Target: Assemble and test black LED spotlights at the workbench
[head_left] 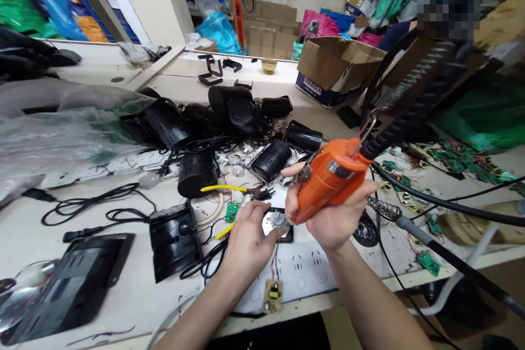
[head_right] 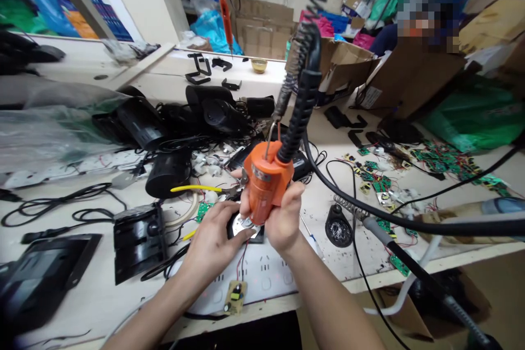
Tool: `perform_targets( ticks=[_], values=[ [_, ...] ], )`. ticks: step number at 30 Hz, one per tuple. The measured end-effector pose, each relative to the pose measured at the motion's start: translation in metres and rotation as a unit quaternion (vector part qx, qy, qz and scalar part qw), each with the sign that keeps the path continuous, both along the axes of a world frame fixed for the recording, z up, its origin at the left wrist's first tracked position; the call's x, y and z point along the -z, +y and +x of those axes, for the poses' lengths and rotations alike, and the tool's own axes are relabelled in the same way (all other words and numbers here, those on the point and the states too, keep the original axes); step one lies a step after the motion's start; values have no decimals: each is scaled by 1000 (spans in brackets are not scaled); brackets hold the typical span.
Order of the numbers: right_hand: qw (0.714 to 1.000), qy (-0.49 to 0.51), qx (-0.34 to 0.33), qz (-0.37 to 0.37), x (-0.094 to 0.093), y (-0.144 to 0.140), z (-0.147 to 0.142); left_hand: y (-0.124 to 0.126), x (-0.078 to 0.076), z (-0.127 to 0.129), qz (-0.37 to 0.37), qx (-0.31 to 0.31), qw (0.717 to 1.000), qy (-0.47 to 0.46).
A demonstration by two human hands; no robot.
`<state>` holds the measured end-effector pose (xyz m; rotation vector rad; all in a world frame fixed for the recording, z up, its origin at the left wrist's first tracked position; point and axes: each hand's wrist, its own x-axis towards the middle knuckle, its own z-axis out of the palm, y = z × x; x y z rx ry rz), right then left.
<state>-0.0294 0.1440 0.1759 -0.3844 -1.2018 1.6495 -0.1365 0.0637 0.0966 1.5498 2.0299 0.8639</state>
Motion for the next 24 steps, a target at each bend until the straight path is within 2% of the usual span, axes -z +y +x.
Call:
perform_targets(
  ticks=[4, 20, 24],
  values=[
    [1000, -9, -18, -5, 4, 0, -1, 0, 1, 0, 3, 1, 1000, 3],
    [999, -41, -8, -12, 11, 4, -10, -1, 1, 1, 22, -4, 1000, 16],
    [998, -43, -37, -16, 11, 5, -12, -2, 3, 2, 27, -9, 999, 27]
  ],
)
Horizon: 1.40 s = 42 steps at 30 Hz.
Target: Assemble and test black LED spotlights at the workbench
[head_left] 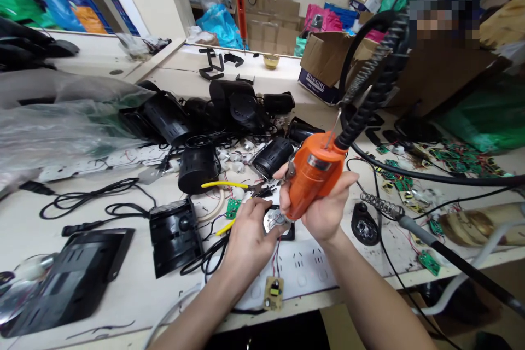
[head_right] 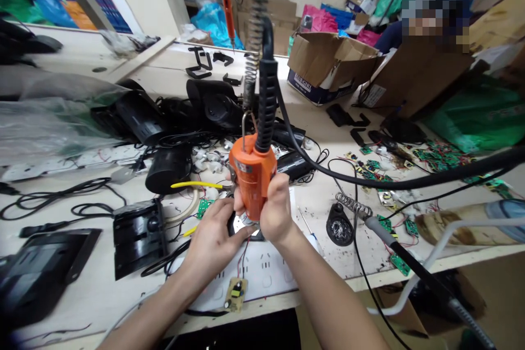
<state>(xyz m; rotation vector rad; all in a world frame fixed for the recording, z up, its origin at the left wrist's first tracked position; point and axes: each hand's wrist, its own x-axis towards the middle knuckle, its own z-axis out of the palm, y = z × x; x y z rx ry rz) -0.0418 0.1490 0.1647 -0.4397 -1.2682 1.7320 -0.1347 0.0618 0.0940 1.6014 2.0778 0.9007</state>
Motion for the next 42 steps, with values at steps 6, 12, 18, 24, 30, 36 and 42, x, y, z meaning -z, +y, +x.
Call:
perform_targets(
  ticks=[6, 12, 18, 24, 30, 36, 42],
  values=[
    [1000, -3, -4, -14, 0, -2, 1, 1, -1, 1, -7, -5, 1000, -7],
    [1000, -13, 6, -3, 0, -2, 2, 1, 0, 0, -10, 0, 1000, -4],
    [996, 9, 84, -5, -5, 2, 13, -2, -5, -1, 34, 43, 997, 57],
    [997, 29, 66, 9, 4, 5, 12, 7, -17, -4, -10, 122, 992, 39],
    [998, 9, 54, 24, 9, 5, 8, 11, -29, -14, -19, 63, 993, -94],
    [990, 65, 126, -4, -6, 0, 18, -7, -25, -31, -45, -107, 826, -551],
    [987, 44, 155, -12, -7, -6, 26, -10, -31, -29, -67, -190, 632, -749]
  ],
)
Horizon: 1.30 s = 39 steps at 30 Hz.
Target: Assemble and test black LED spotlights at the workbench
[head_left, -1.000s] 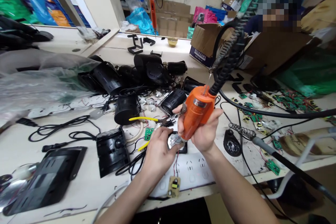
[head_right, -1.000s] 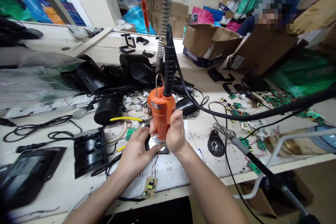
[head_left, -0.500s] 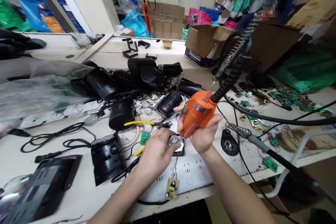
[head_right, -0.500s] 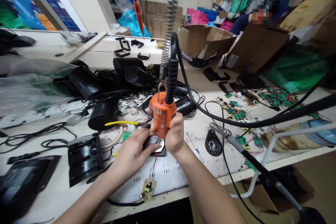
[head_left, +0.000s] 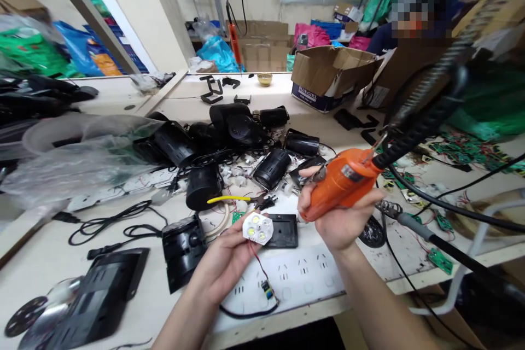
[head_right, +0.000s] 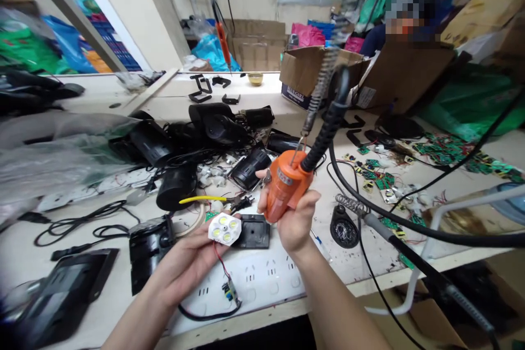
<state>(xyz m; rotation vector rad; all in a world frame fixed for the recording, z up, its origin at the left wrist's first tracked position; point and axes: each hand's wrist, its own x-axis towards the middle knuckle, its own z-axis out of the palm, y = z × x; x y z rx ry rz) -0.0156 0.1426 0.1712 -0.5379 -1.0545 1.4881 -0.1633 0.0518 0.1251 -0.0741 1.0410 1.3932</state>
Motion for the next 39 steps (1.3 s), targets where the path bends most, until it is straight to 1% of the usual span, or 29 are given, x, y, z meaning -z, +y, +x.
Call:
perform_targets(
  ticks=[4, 10, 14, 20, 24, 27, 30, 34, 36, 39],
  values=[
    [1000, -11, 8, -12, 4, -2, 2, 1, -1, 4, 9, -1, 999, -38],
    [999, -21, 23, -11, 1, -2, 2, -2, 5, 3, 41, 23, 997, -54],
    [999, -8, 35, -1, 5, -1, -1, -2, 6, 3, 59, 31, 996, -52],
    [1000, -7, 16, 18, 6, -2, 0, -1, 5, 5, 31, 4, 998, -46],
    [999, -18, 29, 7, 2, -2, 2, -2, 5, 5, 28, -4, 998, -48],
    [998, -34, 45, 15, 2, -1, 4, -2, 5, 4, 29, -1, 998, -49],
    [994, -59, 86, 35, 6, 5, 7, -3, 5, 4, 30, -3, 999, -45],
    [982, -84, 161, 52, 13, 22, 15, -4, 5, 3, 29, -8, 999, -39],
    [972, -92, 208, 55, 16, 33, 19, -4, 5, 3, 30, -9, 999, -39],
    [949, -121, 287, 56, 21, 47, 27, -4, 5, 4, 27, -18, 999, -42]
  ],
)
